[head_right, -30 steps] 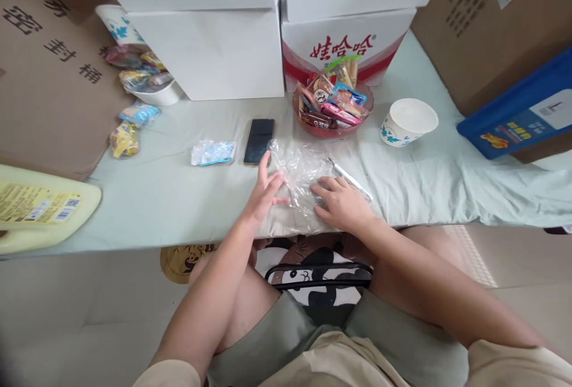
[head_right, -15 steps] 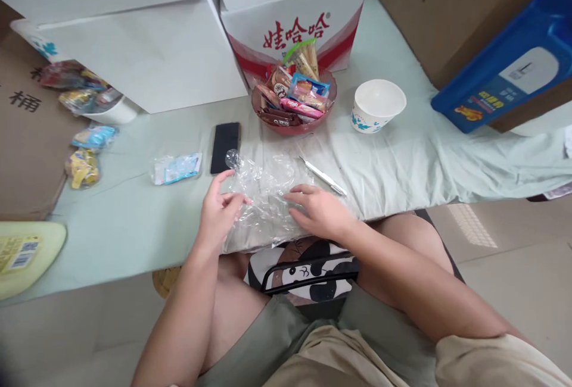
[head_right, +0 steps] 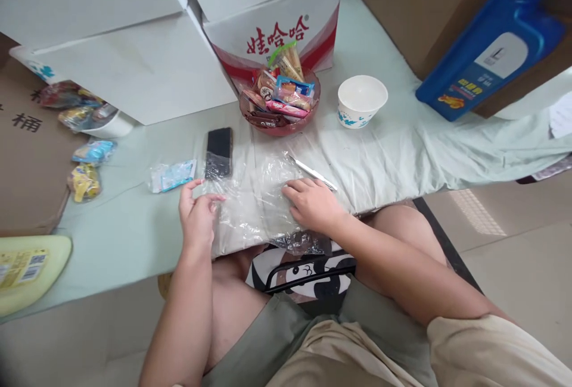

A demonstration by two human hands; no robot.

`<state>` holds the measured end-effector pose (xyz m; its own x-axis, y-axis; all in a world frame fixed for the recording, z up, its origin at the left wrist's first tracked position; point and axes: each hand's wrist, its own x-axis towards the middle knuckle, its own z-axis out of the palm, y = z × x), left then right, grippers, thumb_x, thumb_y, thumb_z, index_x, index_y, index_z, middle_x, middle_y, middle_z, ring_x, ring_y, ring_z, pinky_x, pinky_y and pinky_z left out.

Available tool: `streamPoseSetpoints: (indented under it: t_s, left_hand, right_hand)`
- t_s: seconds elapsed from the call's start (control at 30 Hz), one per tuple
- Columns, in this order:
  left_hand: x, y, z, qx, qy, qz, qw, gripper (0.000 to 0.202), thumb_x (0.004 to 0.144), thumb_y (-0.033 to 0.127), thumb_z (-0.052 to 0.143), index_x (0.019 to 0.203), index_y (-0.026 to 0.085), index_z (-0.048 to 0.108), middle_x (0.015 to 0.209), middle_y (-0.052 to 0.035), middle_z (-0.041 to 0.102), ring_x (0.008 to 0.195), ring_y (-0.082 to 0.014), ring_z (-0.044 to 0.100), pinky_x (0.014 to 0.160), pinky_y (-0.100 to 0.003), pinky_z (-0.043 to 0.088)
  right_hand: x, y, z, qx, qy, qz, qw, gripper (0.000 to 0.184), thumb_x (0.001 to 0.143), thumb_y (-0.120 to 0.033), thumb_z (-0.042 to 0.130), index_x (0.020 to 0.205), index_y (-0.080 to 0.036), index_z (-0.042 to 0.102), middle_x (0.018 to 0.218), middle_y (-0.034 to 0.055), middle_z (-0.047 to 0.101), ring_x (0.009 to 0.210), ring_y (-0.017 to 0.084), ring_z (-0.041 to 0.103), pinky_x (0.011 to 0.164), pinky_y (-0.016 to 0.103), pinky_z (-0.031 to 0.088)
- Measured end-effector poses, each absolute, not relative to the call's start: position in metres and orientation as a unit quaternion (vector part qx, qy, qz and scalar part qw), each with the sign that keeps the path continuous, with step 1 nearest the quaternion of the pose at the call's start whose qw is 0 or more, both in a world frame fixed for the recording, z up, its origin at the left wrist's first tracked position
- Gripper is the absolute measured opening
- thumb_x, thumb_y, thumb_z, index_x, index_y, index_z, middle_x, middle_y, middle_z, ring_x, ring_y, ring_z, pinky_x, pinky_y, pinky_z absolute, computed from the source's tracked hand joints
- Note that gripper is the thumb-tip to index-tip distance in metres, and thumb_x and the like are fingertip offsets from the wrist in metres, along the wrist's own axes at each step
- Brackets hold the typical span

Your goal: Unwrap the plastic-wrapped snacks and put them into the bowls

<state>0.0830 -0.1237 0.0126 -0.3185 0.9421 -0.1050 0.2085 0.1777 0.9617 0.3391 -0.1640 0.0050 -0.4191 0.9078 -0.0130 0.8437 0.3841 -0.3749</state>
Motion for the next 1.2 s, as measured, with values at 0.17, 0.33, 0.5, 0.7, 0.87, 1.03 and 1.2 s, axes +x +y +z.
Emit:
streamPoseSetpoints:
  t_s: [0.17, 0.33, 0.5, 0.7, 0.87, 1.03, 1.2]
  left_hand:
    - [0.065, -0.123, 0.004, 0.562, 0.656, 0.48, 0.151, 0.048, 0.07, 0.014, 0.052, 0.117, 0.022, 0.053, 0.113, -0.0082, 0.067, 0.088, -0.0161, 0.065, 0.074, -0.029, 0.052]
    - [0.067, -0.125, 0.005, 0.773, 0.552, 0.283, 0.133, 0.025, 0.082, 0.023, 0.055, 0.104, 0.022, 0.067, 0.118, -0.009, 0.069, 0.12, -0.0273, 0.06, 0.11, -0.047, 0.045]
    - [0.062, -0.121, 0.0, 0.803, 0.542, 0.189, 0.16, 0.024, 0.087, 0.03, 0.056, 0.104, 0.024, 0.072, 0.127, -0.0082, 0.068, 0.131, -0.0308, 0.054, 0.115, -0.052, 0.041]
    - [0.054, -0.12, -0.002, 0.797, 0.54, 0.205, 0.179, 0.03, 0.088, 0.036, 0.059, 0.113, 0.023, 0.07, 0.129, -0.0088, 0.068, 0.131, -0.0296, 0.055, 0.116, -0.05, 0.04]
    - [0.053, -0.117, -0.005, 0.79, 0.543, 0.19, 0.212, 0.023, 0.086, 0.033, 0.06, 0.102, 0.023, 0.073, 0.13, -0.009, 0.067, 0.135, -0.0312, 0.052, 0.116, -0.052, 0.039]
    - [0.054, -0.118, 0.004, 0.731, 0.554, 0.305, 0.259, 0.018, 0.087, 0.035, 0.058, 0.082, 0.021, 0.069, 0.11, -0.0083, 0.074, 0.119, -0.0267, 0.064, 0.108, -0.046, 0.047]
    - [0.057, -0.124, 0.015, 0.654, 0.573, 0.368, 0.329, 0.019, 0.084, 0.037, 0.063, 0.08, 0.019, 0.067, 0.079, -0.005, 0.074, 0.08, -0.02, 0.07, 0.078, -0.033, 0.056]
  right_hand:
    - [0.345, -0.164, 0.009, -0.545, -0.821, 0.151, 0.078, 0.04, 0.089, -0.022, 0.056, 0.129, -0.021, 0.062, 0.137, 0.0096, 0.062, 0.12, 0.031, 0.059, 0.1, 0.047, 0.046]
    - [0.346, -0.162, 0.006, -0.546, -0.818, 0.147, 0.102, 0.026, 0.094, -0.028, 0.052, 0.114, -0.022, 0.069, 0.127, 0.0096, 0.066, 0.112, 0.03, 0.061, 0.092, 0.044, 0.046]
    - [0.348, -0.158, 0.005, -0.546, -0.812, 0.137, 0.152, 0.025, 0.097, -0.025, 0.048, 0.092, -0.02, 0.072, 0.113, 0.0092, 0.071, 0.101, 0.027, 0.064, 0.086, 0.04, 0.045]
    - [0.354, -0.155, 0.012, -0.515, -0.788, 0.195, 0.275, 0.023, 0.096, -0.027, 0.047, 0.093, -0.018, 0.068, 0.093, 0.0094, 0.073, 0.089, 0.024, 0.066, 0.086, 0.038, 0.048]
    - [0.354, -0.154, 0.012, -0.522, -0.783, 0.205, 0.27, 0.021, 0.094, -0.028, 0.048, 0.092, -0.019, 0.067, 0.09, 0.0095, 0.073, 0.089, 0.025, 0.067, 0.087, 0.04, 0.048]
    - [0.357, -0.153, 0.014, -0.541, -0.765, 0.206, 0.282, 0.022, 0.093, -0.028, 0.048, 0.089, -0.019, 0.067, 0.088, 0.0097, 0.072, 0.087, 0.025, 0.067, 0.086, 0.038, 0.048]
    - [0.361, -0.154, 0.021, -0.569, -0.729, 0.236, 0.299, 0.018, 0.092, -0.029, 0.049, 0.087, -0.02, 0.065, 0.082, 0.0052, 0.072, 0.075, 0.019, 0.065, 0.072, 0.03, 0.046]
